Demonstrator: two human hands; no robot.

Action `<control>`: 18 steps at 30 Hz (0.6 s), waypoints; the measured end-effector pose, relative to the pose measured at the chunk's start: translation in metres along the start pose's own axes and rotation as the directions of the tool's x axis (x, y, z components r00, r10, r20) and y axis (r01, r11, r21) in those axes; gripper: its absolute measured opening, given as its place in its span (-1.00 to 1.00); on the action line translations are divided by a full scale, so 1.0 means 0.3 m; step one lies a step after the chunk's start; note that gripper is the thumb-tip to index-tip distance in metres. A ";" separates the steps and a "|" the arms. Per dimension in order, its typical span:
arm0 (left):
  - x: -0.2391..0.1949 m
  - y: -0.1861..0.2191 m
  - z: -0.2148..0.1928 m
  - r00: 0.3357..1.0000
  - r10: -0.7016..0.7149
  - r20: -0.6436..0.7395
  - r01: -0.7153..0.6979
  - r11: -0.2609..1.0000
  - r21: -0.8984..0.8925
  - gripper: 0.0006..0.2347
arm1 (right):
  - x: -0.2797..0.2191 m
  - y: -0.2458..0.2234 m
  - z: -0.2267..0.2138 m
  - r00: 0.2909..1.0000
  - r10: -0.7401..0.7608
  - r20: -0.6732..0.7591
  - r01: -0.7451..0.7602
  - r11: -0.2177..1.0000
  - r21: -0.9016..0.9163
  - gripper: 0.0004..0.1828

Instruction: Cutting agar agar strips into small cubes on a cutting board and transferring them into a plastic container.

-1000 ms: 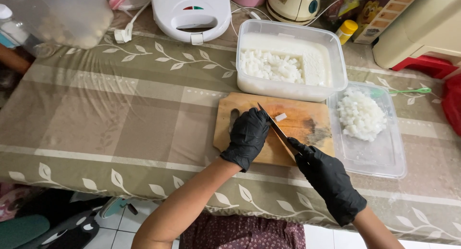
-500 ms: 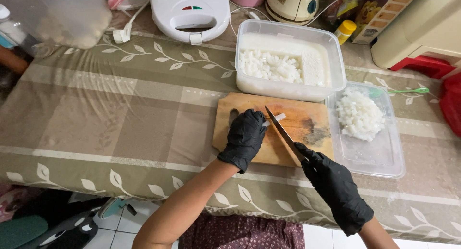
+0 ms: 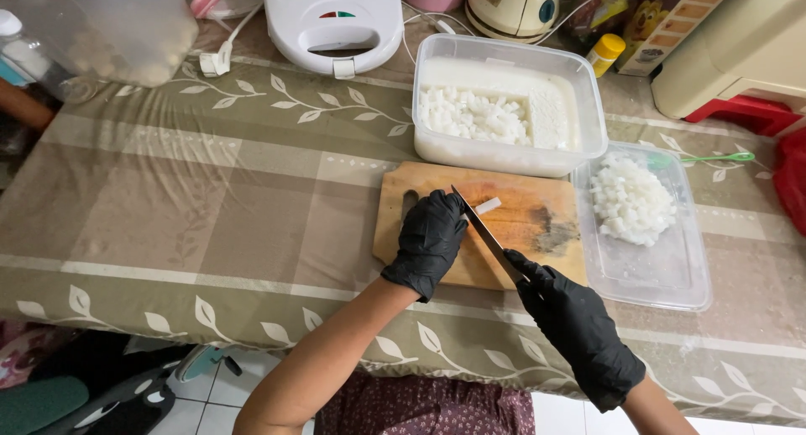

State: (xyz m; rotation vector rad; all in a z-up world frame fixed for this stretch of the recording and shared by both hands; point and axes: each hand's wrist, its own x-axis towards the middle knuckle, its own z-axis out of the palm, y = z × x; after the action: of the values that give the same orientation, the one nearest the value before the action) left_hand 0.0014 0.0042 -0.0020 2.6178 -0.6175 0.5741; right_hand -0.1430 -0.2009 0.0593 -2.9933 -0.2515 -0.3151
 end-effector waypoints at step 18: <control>-0.017 -0.018 0.084 0.988 -0.002 -0.156 -0.002 1.000 -0.028 -0.78 | 0.139 -0.081 -0.056 0.908 0.257 0.331 -0.313 0.941 0.128 -0.45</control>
State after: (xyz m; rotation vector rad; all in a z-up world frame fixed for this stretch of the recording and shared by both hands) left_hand 0.0074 -0.0011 -0.0270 2.5170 -0.5715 0.7568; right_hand -0.1103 -0.1730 0.0872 -2.8305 0.1304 0.2017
